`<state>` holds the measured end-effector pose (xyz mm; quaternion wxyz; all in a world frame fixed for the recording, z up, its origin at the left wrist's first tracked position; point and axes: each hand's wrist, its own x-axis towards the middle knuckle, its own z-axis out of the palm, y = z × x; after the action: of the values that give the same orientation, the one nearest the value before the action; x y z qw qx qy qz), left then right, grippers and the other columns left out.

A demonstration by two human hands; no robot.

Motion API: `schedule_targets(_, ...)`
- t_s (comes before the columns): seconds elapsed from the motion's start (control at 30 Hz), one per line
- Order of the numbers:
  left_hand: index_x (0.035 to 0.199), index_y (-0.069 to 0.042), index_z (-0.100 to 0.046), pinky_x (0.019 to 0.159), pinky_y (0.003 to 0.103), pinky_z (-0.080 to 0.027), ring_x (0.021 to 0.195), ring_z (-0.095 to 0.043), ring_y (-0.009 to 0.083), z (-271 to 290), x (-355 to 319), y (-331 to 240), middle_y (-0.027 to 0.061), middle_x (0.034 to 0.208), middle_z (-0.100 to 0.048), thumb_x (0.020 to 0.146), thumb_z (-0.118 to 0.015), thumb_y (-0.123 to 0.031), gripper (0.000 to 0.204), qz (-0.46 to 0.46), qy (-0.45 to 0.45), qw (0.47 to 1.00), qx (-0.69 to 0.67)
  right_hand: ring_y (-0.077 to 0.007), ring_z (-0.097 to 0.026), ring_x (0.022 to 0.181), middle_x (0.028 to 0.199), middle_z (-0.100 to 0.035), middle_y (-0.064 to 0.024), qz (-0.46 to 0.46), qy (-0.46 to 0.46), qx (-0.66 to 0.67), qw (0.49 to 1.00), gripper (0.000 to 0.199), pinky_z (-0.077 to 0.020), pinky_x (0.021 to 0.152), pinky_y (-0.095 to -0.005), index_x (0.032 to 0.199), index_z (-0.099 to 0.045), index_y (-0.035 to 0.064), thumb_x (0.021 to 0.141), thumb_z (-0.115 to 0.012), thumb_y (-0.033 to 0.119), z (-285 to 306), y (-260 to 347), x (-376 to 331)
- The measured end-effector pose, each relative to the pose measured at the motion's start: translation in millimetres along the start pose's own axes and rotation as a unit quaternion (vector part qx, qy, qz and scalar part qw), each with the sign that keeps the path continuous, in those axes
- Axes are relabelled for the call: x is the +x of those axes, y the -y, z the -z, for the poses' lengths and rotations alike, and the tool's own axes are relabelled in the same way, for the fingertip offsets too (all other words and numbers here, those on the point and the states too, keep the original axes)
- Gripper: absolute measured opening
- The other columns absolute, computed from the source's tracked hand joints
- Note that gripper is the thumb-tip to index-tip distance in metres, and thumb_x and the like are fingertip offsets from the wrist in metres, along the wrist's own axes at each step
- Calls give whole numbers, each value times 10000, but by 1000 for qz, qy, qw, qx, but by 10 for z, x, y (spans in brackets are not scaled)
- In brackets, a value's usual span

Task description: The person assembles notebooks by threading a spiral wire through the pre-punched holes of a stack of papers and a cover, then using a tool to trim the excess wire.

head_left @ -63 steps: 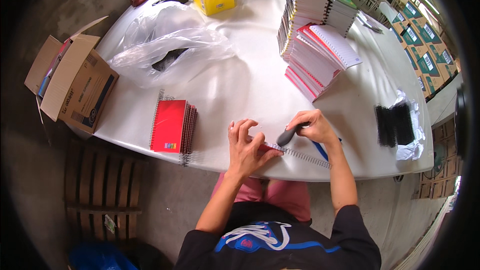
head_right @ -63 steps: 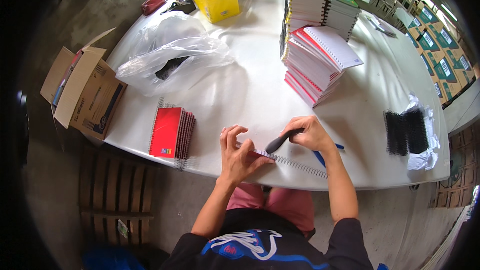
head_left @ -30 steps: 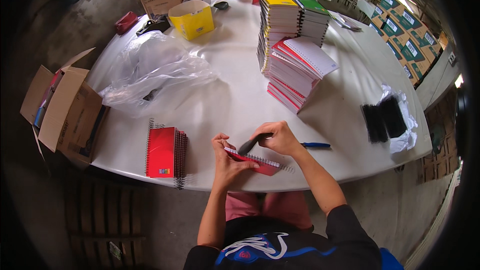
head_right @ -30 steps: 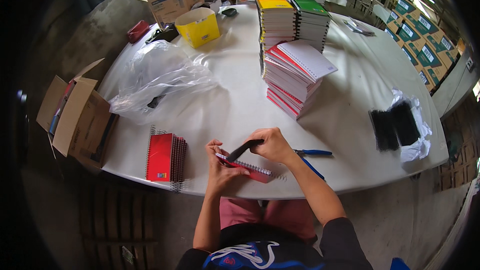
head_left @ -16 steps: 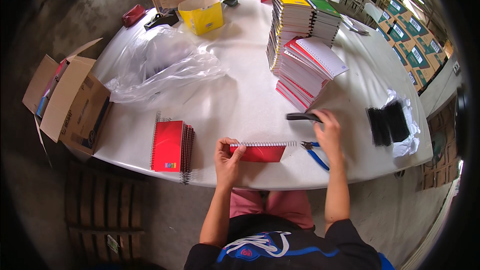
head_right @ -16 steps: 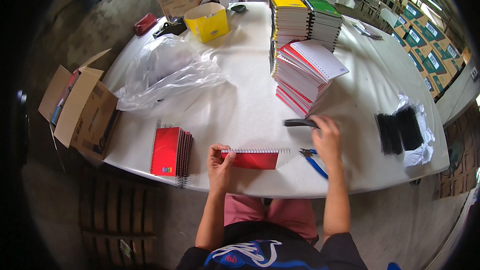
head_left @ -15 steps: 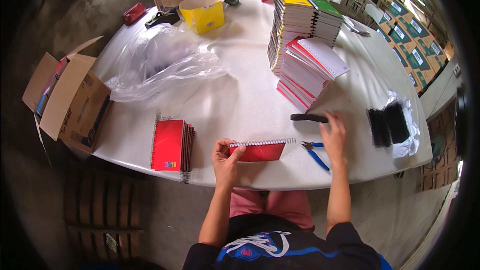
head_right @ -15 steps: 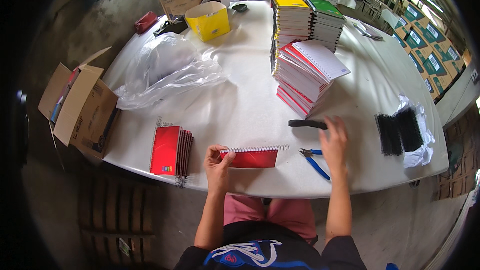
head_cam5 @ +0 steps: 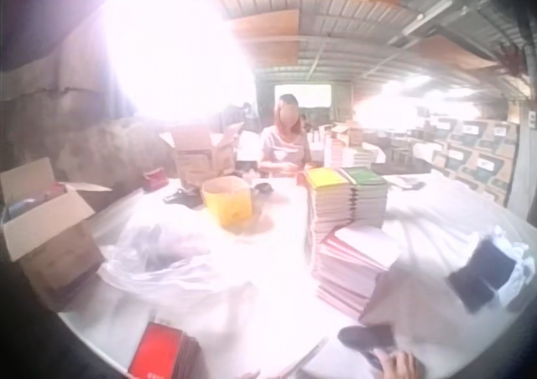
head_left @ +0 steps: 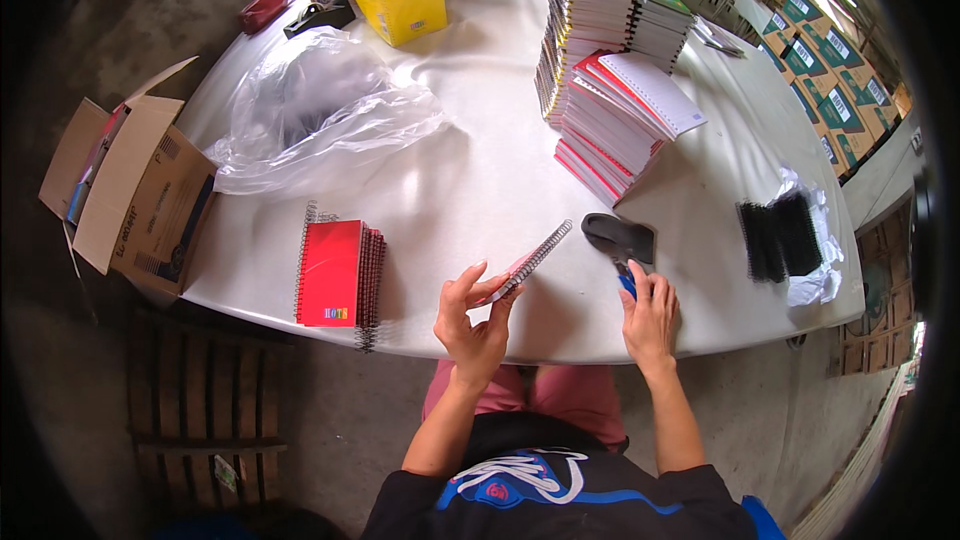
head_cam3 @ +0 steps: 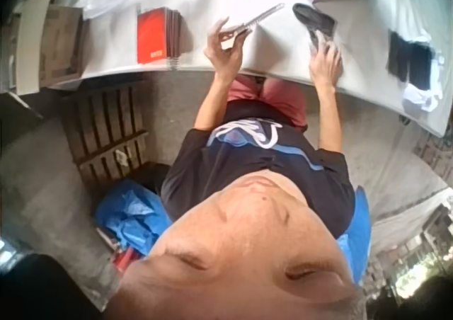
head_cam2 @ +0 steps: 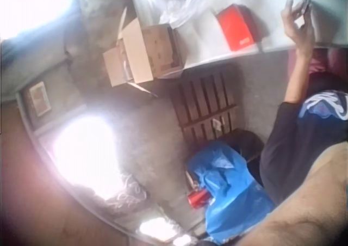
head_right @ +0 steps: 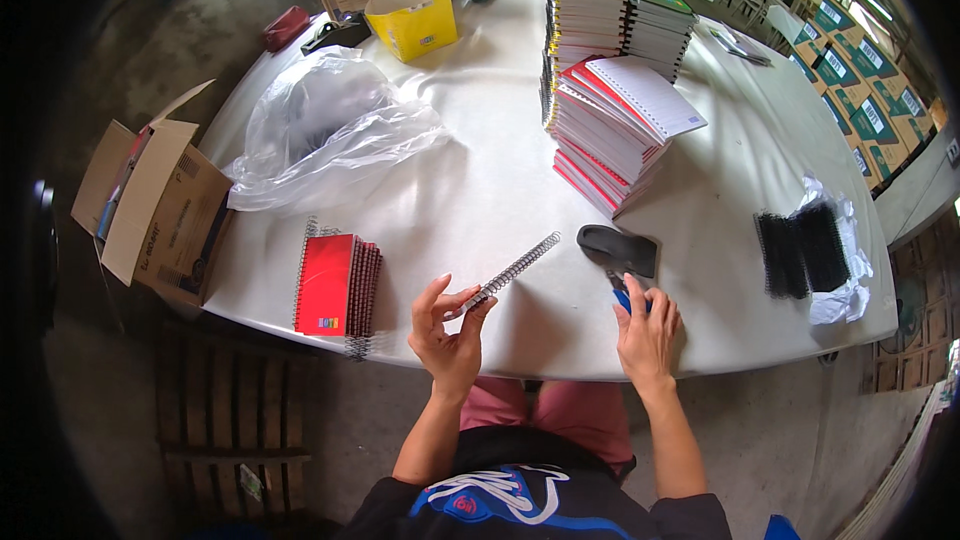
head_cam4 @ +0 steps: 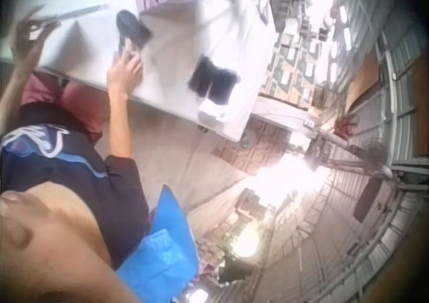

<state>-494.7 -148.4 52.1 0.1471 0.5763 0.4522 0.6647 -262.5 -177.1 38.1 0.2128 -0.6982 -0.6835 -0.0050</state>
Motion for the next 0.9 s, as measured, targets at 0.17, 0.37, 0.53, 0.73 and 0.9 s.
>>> schedule_targets(0.17, 1226, -25, -470, 655, 251, -502, 748, -658, 153, 49, -37, 74, 74, 793, -663, 691, -761, 71, 617, -48, -3, 998, 38, -283, -524, 890, 1025, -502, -131, 69, 41, 274, 958, 476, -404, 820, -386, 1308, -510, 197, 867, -601, 352, 448, 796, -72)
schedule_targets(0.37, 1186, -25, -507, 695, 279, -460, 743, -621, 177, 80, 14, 1, 64, 824, -703, 661, -721, 107, 583, -59, -17, 998, 30, -251, -518, 962, 1070, -522, -82, 159, 4, 202, 966, 433, -354, 874, -409, 1229, -592, 212, 820, -651, 339, 484, 1103, 0)
schedule_targets(0.53, 1225, -6, -448, 658, 267, -500, 735, -638, 169, 93, 22, 39, 86, 824, -683, 696, -741, 83, 612, -104, -5, 992, 73, -273, -520, 974, 1063, -530, -108, 154, 2, 230, 961, 422, -370, 875, -405, 1208, -602, 180, 809, -668, 300, 490, 1115, 9)
schedule_targets(0.73, 1120, -27, -501, 657, 306, -482, 729, -648, 204, 74, 31, -10, 75, 818, -679, 684, -742, 85, 510, -159, -13, 981, 107, -246, -545, 943, 1029, -557, -114, -32, 291, 498, 816, 446, -417, 832, -401, 1247, -560, 129, 845, -644, 303, 508, 1018, -7)
schedule_targets(0.9, 1012, -63, -535, 626, 304, -458, 700, -647, 219, 161, 95, -54, 68, 823, -676, 691, -737, 83, 406, -251, -14, 958, 136, -267, -562, 940, 1018, -566, -138, 22, 274, 506, 818, 422, -448, 798, -391, 1243, -552, 111, 865, -618, 286, 382, 925, -25)
